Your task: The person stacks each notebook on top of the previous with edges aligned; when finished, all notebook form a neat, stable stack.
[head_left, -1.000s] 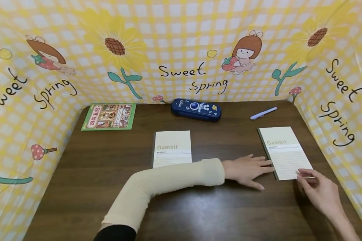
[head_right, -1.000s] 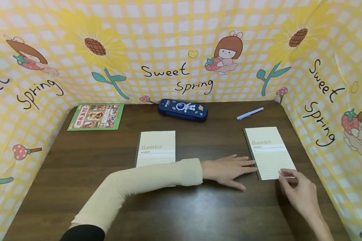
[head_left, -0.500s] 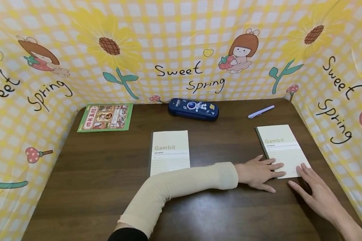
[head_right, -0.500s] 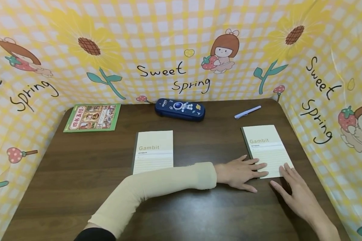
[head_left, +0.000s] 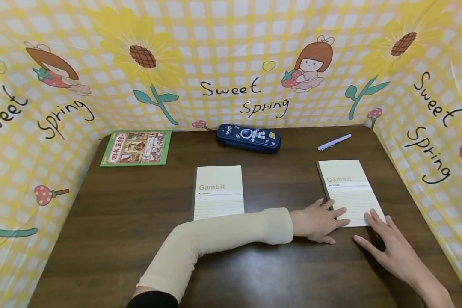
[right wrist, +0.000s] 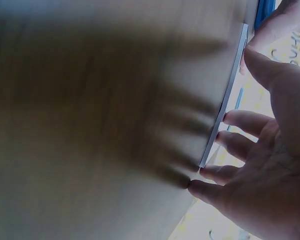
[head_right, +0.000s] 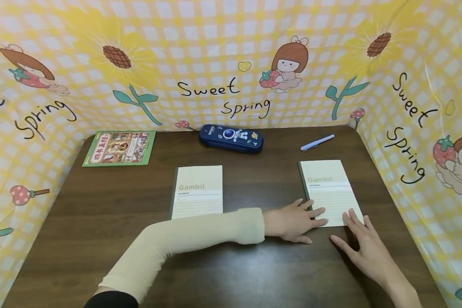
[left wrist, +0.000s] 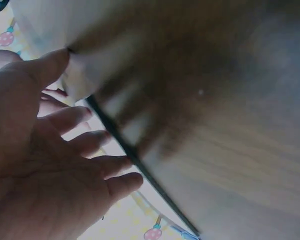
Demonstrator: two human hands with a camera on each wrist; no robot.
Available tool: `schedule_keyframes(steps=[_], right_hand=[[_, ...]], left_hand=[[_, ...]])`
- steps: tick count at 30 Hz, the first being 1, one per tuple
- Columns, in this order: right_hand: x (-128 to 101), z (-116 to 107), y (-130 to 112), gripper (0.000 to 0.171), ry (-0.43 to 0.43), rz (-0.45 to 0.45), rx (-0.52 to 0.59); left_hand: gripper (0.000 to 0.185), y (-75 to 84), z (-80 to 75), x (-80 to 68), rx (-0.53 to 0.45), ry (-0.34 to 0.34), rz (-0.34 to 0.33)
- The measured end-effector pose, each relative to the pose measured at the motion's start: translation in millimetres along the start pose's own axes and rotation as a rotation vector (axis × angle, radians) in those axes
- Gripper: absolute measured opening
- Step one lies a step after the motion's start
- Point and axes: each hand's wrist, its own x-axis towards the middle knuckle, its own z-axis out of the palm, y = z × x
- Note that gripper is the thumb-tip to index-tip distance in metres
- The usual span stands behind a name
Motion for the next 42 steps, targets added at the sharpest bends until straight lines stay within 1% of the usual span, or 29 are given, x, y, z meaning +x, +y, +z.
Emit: schedule_keyframes(steps=[2,8,12,15,20,24,27,32,34,37,39,41,42], right_hand=[[1.7,3.5,-7.6,0.086,0.003,-0.020,0.007],[4.8,16.3,-29.2,0.083,-0.002,-0.082,0.023],[6.2,25.3,-43.3,0.082,-0.013,-0.109,0.019],[6.9,30.3,-53.3,0.082,-0.020,-0.128,0.013],[7.1,40.8,-68.8,0.082,-0.022,-0.161,-0.002],[7.4,46.9,-79.5,0.082,-0.019,-0.186,-0.027],[7.6,48.7,-85.4,0.082,-0.017,-0.194,-0.040],[8.5,48.6,-88.1,0.079,-0.011,-0.200,-0.001],[11.2,47.9,-88.6,0.077,0.016,-0.213,0.031],[16.0,44.3,-89.5,0.073,0.102,-0.242,0.058],[19.8,40.0,-89.6,0.072,0.156,-0.247,0.085],[24.2,35.1,-88.8,0.073,0.188,-0.235,0.112],[26.6,32.6,-87.9,0.074,0.190,-0.223,0.132]], left_hand=[[0.074,-2.2,3.4,-10.9,-0.014,-0.003,-0.020],[0.074,-6.2,15.6,-42.5,0.020,0.000,-0.068],[0.073,-8.6,21.9,-63.4,0.009,0.003,-0.100],[0.072,-10.4,26.5,-78.0,-0.003,0.013,-0.112],[0.070,-13.6,35.9,-100.4,-0.041,0.045,-0.113],[0.069,-15.8,42.5,-114.6,-0.077,0.068,-0.125],[0.069,-17.0,45.6,-122.7,-0.086,0.073,-0.134],[0.068,-21.2,49.2,-124.7,-0.124,0.074,-0.128],[0.066,-24.1,50.3,-122.5,-0.162,0.108,-0.122],[0.065,-28.5,51.8,-117.3,-0.295,0.199,-0.143],[0.065,-30.9,53.1,-113.3,-0.422,0.283,-0.191],[0.067,-33.6,53.2,-110.4,-0.579,0.350,-0.268],[0.069,-34.9,52.7,-109.4,-0.650,0.378,-0.310]])
